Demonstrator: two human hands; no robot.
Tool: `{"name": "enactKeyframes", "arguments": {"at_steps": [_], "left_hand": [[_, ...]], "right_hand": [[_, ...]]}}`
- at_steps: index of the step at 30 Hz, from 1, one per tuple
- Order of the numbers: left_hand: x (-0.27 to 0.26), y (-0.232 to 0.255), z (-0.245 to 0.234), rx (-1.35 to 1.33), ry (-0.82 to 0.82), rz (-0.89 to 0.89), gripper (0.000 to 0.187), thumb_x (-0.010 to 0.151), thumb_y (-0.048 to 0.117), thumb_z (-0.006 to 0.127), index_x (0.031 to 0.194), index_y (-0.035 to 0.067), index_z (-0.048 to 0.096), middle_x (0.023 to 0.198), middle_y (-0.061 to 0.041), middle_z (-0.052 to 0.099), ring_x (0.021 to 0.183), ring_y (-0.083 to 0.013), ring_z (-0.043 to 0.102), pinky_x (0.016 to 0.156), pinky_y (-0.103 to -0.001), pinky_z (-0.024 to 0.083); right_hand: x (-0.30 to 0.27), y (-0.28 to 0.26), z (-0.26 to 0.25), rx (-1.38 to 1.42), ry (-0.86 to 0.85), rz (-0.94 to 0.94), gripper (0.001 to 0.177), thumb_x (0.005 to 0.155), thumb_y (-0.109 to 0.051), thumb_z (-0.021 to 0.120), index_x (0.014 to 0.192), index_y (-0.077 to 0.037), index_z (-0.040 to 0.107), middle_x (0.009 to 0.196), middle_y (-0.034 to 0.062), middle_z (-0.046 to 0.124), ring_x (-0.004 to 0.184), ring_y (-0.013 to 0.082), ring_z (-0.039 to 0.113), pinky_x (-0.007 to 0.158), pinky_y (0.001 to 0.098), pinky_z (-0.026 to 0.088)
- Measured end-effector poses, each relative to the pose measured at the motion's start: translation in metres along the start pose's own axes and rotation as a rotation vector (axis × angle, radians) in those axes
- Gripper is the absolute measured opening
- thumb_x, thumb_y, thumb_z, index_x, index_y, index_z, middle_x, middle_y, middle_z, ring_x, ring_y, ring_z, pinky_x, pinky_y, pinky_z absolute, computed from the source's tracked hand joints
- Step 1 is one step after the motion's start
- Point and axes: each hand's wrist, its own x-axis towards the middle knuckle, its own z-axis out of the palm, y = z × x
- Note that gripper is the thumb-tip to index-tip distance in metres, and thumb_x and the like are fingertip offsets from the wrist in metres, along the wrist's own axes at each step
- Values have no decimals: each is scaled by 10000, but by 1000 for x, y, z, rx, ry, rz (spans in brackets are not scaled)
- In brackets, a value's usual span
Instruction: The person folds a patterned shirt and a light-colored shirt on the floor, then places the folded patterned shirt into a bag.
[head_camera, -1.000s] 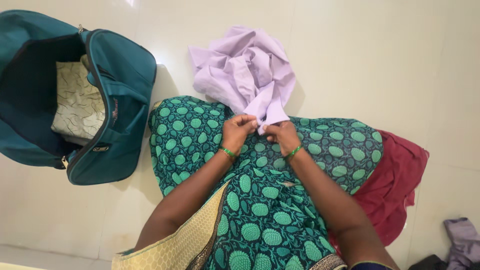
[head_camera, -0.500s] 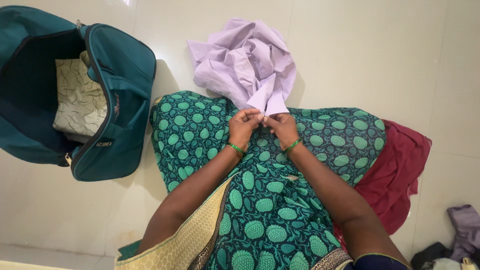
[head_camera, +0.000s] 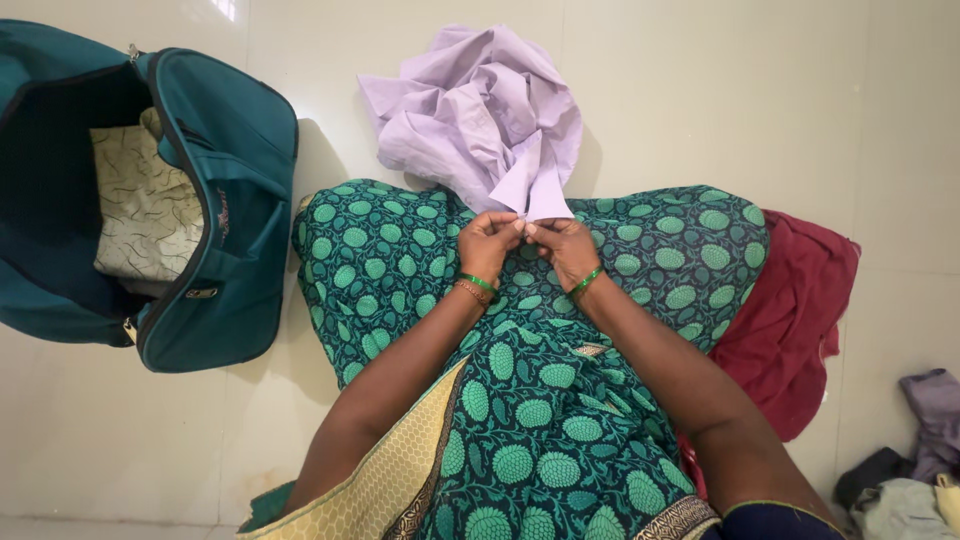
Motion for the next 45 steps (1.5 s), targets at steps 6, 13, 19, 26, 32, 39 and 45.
{"name": "enactKeyframes", "arguments": {"at_steps": [6,13,19,26,32,39,45], "left_hand": [[1,-9,-14,-82,-6,-55,175,865,66,796,1007,18,708,893,-42,739,747,-102,689,667,-233,565],[1,-1,-31,-226,-112,-117,150,865,66,785,989,37,705,921,-54,752,773,-120,711,681,-240,577],[8,-9,-39,-184,-117,-121,125,891,68,781,993,19,727,919,-64,759,745,-123,699,684,-236,572],[12,-12,-37,-131,-130,-136,151,881,34,764,1018,-20,732,927,-76,753,773,-145,720,725,-257,605],[9,-4,-38,-88,-208,-99,232,883,60,759,1094,-32,734,984,-80,766,832,-136,724,773,-255,609],[18,-10,-35,18,-169,-122,259,841,65,804,1070,-37,738,951,-73,764,779,-126,708,726,-252,592],[17,-12,-37,-33,-162,-107,195,890,107,786,1027,-28,755,931,-43,764,764,-93,690,721,-227,582]], "right_hand": [[1,6,4,-164,27,23,97,887,-59,768,970,-11,753,856,34,744,738,81,661,604,190,463],[0,6,9,-260,-35,17,176,972,-144,668,1010,7,748,880,43,762,756,97,688,641,207,539],[6,6,13,-339,-84,-17,159,933,-87,717,1055,12,737,910,60,762,763,109,704,603,208,539],[14,8,11,-403,-42,-30,201,850,-70,791,1019,14,723,872,67,752,708,101,700,537,210,538],[20,18,13,-503,32,-150,206,847,-88,802,1009,-4,706,854,46,740,650,91,656,504,213,520],[5,6,27,-985,129,-469,261,845,-163,805,1041,-24,703,888,124,738,735,235,712,645,363,569],[-10,-12,41,-1144,95,-638,239,830,-147,784,1030,-42,707,1009,174,684,892,371,691,760,439,551]]}}
